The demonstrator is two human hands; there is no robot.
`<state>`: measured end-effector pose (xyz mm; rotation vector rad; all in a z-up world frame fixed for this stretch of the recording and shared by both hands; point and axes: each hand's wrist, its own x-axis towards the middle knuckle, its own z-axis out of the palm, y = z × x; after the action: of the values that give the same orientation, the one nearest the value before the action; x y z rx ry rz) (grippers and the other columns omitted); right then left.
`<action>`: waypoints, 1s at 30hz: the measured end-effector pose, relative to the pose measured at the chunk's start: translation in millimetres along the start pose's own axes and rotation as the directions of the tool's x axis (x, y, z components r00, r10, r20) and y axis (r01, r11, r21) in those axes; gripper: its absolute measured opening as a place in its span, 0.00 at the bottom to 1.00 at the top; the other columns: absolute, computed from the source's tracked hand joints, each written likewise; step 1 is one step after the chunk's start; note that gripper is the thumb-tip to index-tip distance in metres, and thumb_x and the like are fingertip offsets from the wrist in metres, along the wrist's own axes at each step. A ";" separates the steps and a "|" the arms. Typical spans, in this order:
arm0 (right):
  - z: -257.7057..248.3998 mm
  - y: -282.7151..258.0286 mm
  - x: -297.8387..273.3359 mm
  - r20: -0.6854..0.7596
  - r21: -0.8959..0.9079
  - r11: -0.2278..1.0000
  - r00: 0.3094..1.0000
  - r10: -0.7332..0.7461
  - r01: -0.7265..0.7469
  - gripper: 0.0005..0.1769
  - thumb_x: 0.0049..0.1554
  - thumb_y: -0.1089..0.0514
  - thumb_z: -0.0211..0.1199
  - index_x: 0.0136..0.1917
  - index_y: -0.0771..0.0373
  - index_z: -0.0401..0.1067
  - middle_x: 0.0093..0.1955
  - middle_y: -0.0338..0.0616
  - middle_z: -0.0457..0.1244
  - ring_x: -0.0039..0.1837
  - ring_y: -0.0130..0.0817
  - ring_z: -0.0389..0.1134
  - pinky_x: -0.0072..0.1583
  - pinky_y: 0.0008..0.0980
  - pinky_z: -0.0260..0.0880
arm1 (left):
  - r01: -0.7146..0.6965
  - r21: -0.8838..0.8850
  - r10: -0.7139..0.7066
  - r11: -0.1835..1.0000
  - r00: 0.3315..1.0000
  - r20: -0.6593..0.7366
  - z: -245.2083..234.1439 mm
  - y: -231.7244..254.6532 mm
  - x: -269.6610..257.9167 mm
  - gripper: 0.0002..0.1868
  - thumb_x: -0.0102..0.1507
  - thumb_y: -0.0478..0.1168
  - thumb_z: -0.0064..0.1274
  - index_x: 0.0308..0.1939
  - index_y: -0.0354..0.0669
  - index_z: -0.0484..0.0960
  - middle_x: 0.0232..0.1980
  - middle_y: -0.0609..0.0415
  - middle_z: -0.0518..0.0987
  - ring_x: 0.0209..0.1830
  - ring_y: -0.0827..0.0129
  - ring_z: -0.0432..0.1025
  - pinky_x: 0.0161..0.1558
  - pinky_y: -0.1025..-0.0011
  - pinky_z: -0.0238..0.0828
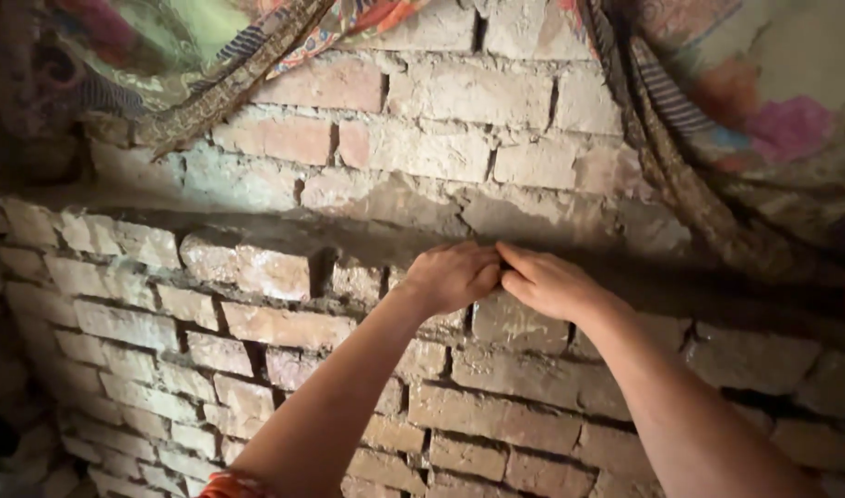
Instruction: Repairing a brick wall by wetting it with a mug and applying/smoothing mortar with hands.
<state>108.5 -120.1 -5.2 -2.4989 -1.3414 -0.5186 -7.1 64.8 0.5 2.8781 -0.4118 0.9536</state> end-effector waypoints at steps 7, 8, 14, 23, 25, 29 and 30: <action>-2.4 -3.1 1.5 0.045 -0.018 0.999 0.998 0.033 -0.032 0.35 0.63 0.39 0.47 0.77 0.57 0.58 0.81 0.44 0.51 0.79 0.42 0.54 0.75 0.37 0.54 | 0.305 0.010 -0.292 0.952 0.903 0.316 -39.8 -77.1 -22.7 0.35 0.69 0.67 0.26 0.75 0.58 0.61 0.76 0.52 0.65 0.73 0.54 0.63 0.71 0.52 0.60; 1.3 -0.8 1.7 0.057 -0.025 1.000 0.998 0.019 -0.018 0.35 0.63 0.40 0.47 0.77 0.58 0.58 0.81 0.45 0.51 0.79 0.42 0.54 0.75 0.37 0.54 | 0.264 0.109 -0.286 0.958 0.898 0.335 -28.1 -108.4 -25.0 0.35 0.70 0.66 0.21 0.76 0.59 0.58 0.81 0.55 0.54 0.78 0.55 0.54 0.74 0.51 0.52; 0.6 -7.9 2.3 0.057 -0.045 0.999 0.998 0.022 -0.019 0.34 0.63 0.41 0.47 0.76 0.59 0.59 0.81 0.45 0.50 0.79 0.43 0.54 0.74 0.38 0.55 | 0.561 0.345 -0.657 0.752 0.677 0.333 -40.0 -138.3 -27.7 0.41 0.70 0.67 0.19 0.82 0.52 0.43 0.86 0.55 0.41 0.83 0.54 0.45 0.79 0.48 0.40; 1.1 -10.1 2.4 -0.013 -0.037 0.999 1.000 -0.015 0.014 0.33 0.62 0.42 0.48 0.74 0.61 0.63 0.77 0.46 0.56 0.76 0.45 0.58 0.72 0.38 0.59 | 0.603 0.340 -0.690 0.721 0.670 0.274 -4.5 -80.8 -1.6 0.47 0.72 0.67 0.18 0.81 0.31 0.42 0.82 0.30 0.41 0.81 0.40 0.47 0.76 0.55 0.49; 0.2 -12.2 1.9 -0.006 -0.033 0.999 1.000 -0.002 0.002 0.33 0.62 0.42 0.48 0.74 0.60 0.63 0.78 0.46 0.56 0.76 0.45 0.58 0.72 0.38 0.59 | 0.588 0.309 -0.660 0.747 0.711 0.244 10.7 -82.2 -2.2 0.46 0.72 0.66 0.18 0.80 0.30 0.41 0.81 0.28 0.40 0.80 0.37 0.44 0.75 0.54 0.45; 2.9 -8.7 3.5 -0.008 -0.057 0.998 1.000 0.013 -0.013 0.32 0.61 0.42 0.49 0.74 0.59 0.63 0.78 0.45 0.55 0.76 0.45 0.58 0.72 0.39 0.59 | 0.348 0.280 -0.401 0.895 0.902 0.161 39.9 -80.5 -7.3 0.34 0.75 0.60 0.22 0.72 0.40 0.66 0.78 0.36 0.61 0.77 0.44 0.59 0.76 0.54 0.54; 4.7 -6.9 4.1 -0.030 -0.062 0.998 0.999 -0.017 0.015 0.32 0.62 0.42 0.49 0.74 0.59 0.64 0.77 0.46 0.56 0.75 0.45 0.59 0.72 0.39 0.60 | 0.146 0.302 -0.208 0.942 0.960 0.185 47.3 -77.6 -8.5 0.31 0.77 0.57 0.23 0.66 0.47 0.78 0.76 0.45 0.73 0.77 0.52 0.67 0.79 0.57 0.59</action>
<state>105.7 -111.4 -7.4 -2.5205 -1.3549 -0.6084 35.1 133.6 -41.9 3.2242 -0.0212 0.7275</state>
